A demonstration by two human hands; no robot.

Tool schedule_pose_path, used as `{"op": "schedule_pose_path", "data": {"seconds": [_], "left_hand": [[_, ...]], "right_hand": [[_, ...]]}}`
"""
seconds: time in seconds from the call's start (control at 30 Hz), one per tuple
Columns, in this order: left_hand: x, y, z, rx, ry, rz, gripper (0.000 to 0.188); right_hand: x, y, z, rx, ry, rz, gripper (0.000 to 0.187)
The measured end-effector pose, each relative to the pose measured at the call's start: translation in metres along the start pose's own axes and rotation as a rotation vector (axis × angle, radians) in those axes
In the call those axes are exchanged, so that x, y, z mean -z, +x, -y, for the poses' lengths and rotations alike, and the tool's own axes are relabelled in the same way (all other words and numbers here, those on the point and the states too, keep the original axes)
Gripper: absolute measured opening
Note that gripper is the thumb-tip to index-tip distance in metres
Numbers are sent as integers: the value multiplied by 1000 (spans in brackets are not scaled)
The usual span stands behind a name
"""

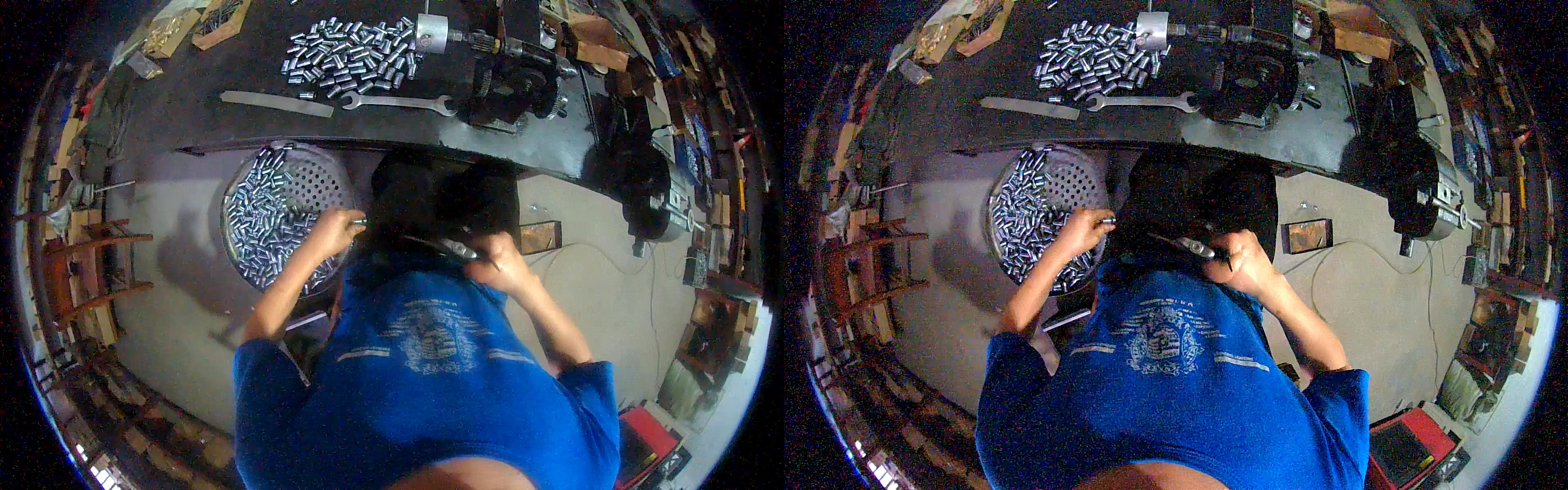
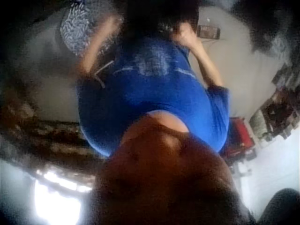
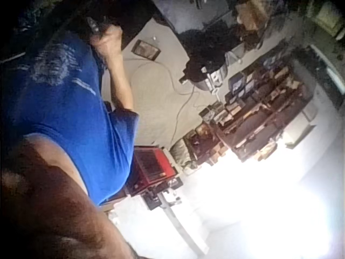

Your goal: The person repeatedly picks up small metal cylinders from a perforated basket, places them into a handheld tool, and then deposits them onto a workbench. This cycle continues throughout the clip, with the person handling the cylinders one at a time.

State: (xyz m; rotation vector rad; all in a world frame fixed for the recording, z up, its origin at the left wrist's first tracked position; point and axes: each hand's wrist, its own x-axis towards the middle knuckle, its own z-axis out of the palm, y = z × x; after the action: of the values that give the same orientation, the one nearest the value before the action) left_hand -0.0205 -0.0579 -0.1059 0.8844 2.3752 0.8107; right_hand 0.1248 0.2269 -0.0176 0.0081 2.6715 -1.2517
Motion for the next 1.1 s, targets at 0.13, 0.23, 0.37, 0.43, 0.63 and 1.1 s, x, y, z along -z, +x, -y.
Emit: {"op": "schedule_pose_path", "data": {"seconds": [0.13, 0.23, 0.37, 0.43, 0.63, 1.1], "left_hand": [[-12, 3, 1, -52, -40, -10, 24], [-12, 8, -6, -58, -107, 17, 22], [-3, 6, -9, -67, -148, 43, 22], [1, 3, -7, -106, -94, 35, 22], [10, -11, 3, 107, -238, 20, 23], [42, -4, -86, 6, -644, -12, 25]], "right_hand": [[6, -5, 3, 30, 52, -57, 25], [11, -3, 15, -12, 201, 9, 25], [8, 2, 13, 8, 183, 21, 23], [7, 4, 14, 16, 168, 13, 23], [-16, 19, 7, 187, 206, 35, 25], [-3, 41, 46, 452, -29, 17, 18]]}}
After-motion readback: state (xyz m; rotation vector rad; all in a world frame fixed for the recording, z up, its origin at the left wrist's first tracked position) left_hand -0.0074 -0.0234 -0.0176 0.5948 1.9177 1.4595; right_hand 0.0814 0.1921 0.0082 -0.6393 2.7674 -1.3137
